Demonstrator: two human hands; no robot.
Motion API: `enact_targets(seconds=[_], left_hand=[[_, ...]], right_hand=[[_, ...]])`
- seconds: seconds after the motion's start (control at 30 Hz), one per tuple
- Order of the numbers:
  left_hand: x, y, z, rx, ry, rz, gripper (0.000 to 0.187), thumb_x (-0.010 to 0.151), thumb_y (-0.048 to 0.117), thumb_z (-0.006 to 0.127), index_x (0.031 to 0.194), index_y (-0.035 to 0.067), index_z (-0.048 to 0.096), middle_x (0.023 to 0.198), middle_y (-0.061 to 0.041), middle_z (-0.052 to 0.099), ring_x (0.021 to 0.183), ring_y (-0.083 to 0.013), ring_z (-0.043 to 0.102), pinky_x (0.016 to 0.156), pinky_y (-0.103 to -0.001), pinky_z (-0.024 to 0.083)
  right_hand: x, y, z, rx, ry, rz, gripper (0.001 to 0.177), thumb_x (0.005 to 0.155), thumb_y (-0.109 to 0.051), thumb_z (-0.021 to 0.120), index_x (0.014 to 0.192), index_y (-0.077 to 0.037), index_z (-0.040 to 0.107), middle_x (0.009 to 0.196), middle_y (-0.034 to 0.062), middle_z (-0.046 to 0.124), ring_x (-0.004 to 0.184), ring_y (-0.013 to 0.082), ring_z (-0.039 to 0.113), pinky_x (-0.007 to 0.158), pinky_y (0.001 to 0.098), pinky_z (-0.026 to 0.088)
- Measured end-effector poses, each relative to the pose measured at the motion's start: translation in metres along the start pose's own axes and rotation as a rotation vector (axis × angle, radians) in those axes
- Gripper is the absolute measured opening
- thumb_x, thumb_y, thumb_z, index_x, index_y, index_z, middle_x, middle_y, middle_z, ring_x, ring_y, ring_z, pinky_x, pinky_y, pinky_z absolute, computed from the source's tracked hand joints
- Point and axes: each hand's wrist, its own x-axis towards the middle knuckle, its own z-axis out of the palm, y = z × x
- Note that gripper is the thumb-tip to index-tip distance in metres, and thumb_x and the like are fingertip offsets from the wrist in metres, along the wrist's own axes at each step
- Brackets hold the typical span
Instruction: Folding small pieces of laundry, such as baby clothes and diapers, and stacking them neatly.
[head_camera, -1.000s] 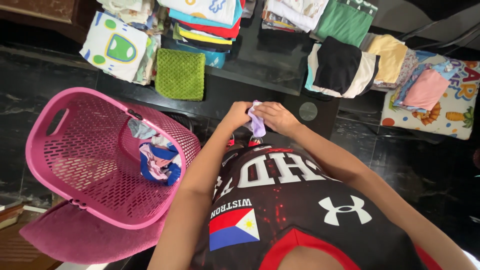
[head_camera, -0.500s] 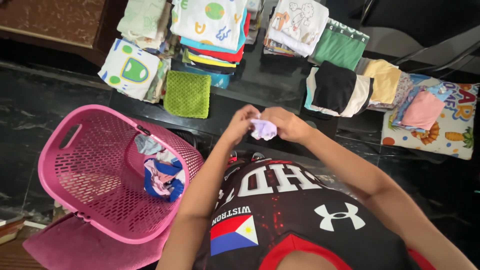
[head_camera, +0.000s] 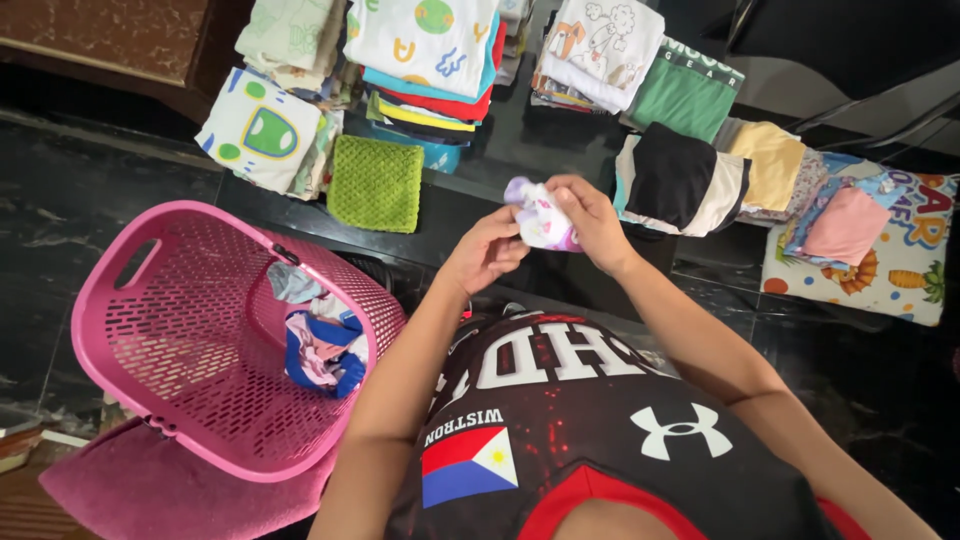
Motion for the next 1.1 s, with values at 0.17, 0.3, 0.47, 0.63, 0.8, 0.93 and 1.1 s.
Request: enact_targets(seconds=[0.17,0.3,0.47,0.63,0.8,0.93,1.1], left_hand=[[0.008,-0.008,-0.018,0.105,0.047,0.182,0.011,0.108,0.019,0.057,0.102,0.010,0.059,0.078,0.004,0.053,0.054,-0.0021,0.033,0.046,-0.019,0.021],[0.014,-0.004,-0.015,0.254,0.155,0.311,0.013,0.108,0.021,0.057,0.102,0.010,0.062,0.068,0.007,0.049,0.051,-0.0013,0.030,0.045,-0.021,0.021],[0.022,0.000,-0.006,0.388,0.211,0.343,0.013,0.106,0.020,0.059,0.099,0.011,0.064,0.069,0.008,0.050,0.052,-0.0004,0.034,0.045,-0.021,0.022],[0.029,0.004,-0.003,0.542,0.241,0.409,0.014,0.106,0.021,0.059,0.099,0.012,0.067,0.073,0.010,0.054,0.057,0.0008,0.039,0.048,-0.020,0.025],[0.040,0.010,-0.004,0.568,0.335,0.508,0.018,0.108,0.022,0.057,0.097,0.012,0.066,0.071,0.009,0.051,0.056,0.0001,0.040,0.047,-0.019,0.027],[0.055,0.007,-0.041,0.529,0.480,0.620,0.015,0.107,0.024,0.061,0.100,0.012,0.060,0.079,0.005,0.054,0.066,-0.0032,0.049,0.052,-0.022,0.037],[0.042,0.017,-0.080,0.311,0.590,0.670,0.033,0.109,0.042,0.059,0.114,0.010,0.062,0.098,-0.001,0.057,0.085,-0.0086,0.051,0.073,-0.027,0.043]], right_hand=[[-0.005,-0.014,0.007,-0.030,-0.105,0.004,0.042,0.098,-0.027,0.068,0.127,0.003,0.065,0.113,0.0048,0.070,0.103,0.0082,0.063,0.092,0.0250,0.052],[0.002,-0.015,0.004,0.126,-0.207,0.175,0.059,0.084,-0.028,0.084,0.129,0.007,0.066,0.114,0.0072,0.072,0.101,0.0119,0.066,0.091,0.0282,0.053],[0.002,0.004,-0.001,0.476,-0.364,0.285,0.069,0.081,-0.026,0.089,0.134,0.008,0.061,0.121,0.0103,0.071,0.107,0.0155,0.067,0.096,0.0303,0.053],[0.004,0.013,0.001,0.597,-0.398,0.285,0.072,0.084,-0.030,0.087,0.139,0.005,0.057,0.125,0.0079,0.068,0.112,0.0150,0.065,0.099,0.0297,0.052],[0.026,0.007,0.019,0.706,-0.253,0.244,0.059,0.095,-0.039,0.069,0.138,-0.001,0.055,0.122,0.0067,0.068,0.108,0.0158,0.067,0.095,0.0312,0.054],[0.055,0.004,0.044,0.421,-0.165,0.175,0.039,0.101,-0.028,0.067,0.128,-0.005,0.051,0.112,0.0032,0.063,0.101,0.0119,0.062,0.089,0.0297,0.053],[0.093,0.025,0.086,0.149,-0.111,0.059,0.030,0.106,-0.023,0.063,0.127,-0.004,0.053,0.110,0.0045,0.060,0.099,0.0107,0.059,0.085,0.0267,0.051]])
